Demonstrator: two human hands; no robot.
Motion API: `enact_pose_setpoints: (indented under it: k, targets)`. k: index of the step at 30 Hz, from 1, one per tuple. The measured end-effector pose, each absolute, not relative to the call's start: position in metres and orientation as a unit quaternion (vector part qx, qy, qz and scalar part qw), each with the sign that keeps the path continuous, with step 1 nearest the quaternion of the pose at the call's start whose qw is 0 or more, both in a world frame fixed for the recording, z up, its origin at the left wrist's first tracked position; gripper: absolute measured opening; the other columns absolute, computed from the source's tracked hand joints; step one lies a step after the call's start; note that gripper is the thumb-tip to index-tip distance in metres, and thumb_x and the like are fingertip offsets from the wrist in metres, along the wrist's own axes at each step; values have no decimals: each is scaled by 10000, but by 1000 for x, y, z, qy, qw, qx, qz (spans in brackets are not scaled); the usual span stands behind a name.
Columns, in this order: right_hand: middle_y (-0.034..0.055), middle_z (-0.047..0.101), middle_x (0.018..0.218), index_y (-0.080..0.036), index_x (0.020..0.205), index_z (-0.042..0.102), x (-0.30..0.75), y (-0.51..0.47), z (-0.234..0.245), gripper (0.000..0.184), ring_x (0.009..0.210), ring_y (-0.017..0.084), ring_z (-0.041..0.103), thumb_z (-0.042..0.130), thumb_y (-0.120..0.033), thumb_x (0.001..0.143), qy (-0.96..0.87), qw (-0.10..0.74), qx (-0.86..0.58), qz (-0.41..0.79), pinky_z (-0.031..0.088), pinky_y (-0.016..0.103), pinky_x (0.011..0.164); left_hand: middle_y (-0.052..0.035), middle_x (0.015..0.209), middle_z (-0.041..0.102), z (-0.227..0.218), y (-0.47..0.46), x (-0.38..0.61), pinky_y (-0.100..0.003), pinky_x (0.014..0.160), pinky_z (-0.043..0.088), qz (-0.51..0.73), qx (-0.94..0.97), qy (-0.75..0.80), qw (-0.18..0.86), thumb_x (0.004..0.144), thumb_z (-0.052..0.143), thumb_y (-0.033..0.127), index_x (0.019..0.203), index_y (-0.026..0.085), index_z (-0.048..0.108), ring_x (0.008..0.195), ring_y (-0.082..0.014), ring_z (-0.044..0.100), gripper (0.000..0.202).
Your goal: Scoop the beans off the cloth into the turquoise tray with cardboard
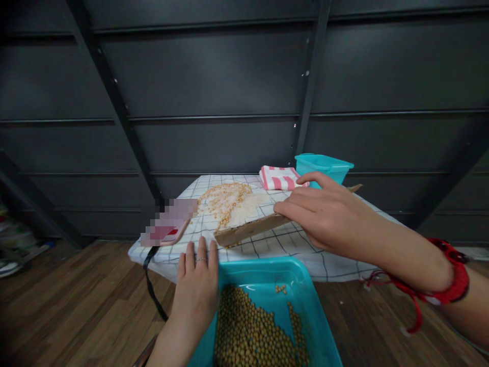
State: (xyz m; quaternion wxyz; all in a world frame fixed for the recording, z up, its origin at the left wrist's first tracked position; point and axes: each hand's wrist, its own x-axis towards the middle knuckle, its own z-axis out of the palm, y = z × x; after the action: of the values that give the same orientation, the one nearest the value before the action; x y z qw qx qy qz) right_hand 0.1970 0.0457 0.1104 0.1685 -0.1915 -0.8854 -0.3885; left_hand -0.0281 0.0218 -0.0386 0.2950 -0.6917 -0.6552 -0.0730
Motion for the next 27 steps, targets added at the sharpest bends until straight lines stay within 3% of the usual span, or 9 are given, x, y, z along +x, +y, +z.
enact_pose_setpoints:
  k: [7, 10, 13, 21, 24, 27]
  targets:
    - [-40, 612, 760, -345, 1048, 462, 204, 40, 107, 416, 721, 171, 563, 322, -80, 759, -899, 169, -216, -341, 369, 395, 846, -189, 1275, 495, -36, 19, -27, -465, 906, 433, -66, -693, -661, 282, 723, 334, 27, 1238, 115, 474, 1143, -336, 475, 541]
    - [-66, 618, 766, -428, 1222, 333, 205, 38, 106, 557, 712, 183, 568, 322, -106, 768, -901, 170, -232, -324, 372, 404, 845, -204, 1280, 482, -34, 19, -27, -474, 913, 425, -68, -696, -663, 266, 727, 326, 19, 1240, 100, 468, 1151, -345, 463, 538]
    - [-79, 622, 752, -437, 1323, 196, 205, 40, 106, 640, 713, 185, 566, 320, -122, 780, -900, 170, -232, -328, 373, 392, 852, -201, 1288, 474, -33, 18, -27, -479, 917, 421, -70, -697, -666, 256, 726, 325, 15, 1244, 107, 464, 1159, -345, 454, 544]
    - [-64, 611, 730, -383, 1213, 387, 203, 35, 109, 491, 698, 169, 565, 319, -108, 812, -909, 181, -202, -315, 376, 385, 860, -196, 1270, 493, -32, 17, -26, -462, 898, 442, -60, -693, -664, 276, 727, 327, 8, 1225, 101, 487, 1141, -354, 467, 531]
    - [-61, 615, 738, -363, 1229, 365, 206, 33, 109, 501, 700, 166, 572, 329, -95, 808, -909, 189, -193, -319, 382, 384, 852, -193, 1270, 495, -31, 18, -25, -459, 900, 441, -57, -690, -665, 279, 727, 340, 13, 1225, 102, 487, 1143, -351, 466, 527]
    - [-68, 621, 729, -385, 1311, 252, 210, 31, 108, 588, 688, 180, 580, 309, -96, 803, -909, 184, -203, -315, 390, 406, 821, -176, 1271, 500, -28, 18, -24, -454, 905, 439, -51, -688, -672, 269, 725, 350, 16, 1225, 117, 488, 1145, -338, 467, 529]
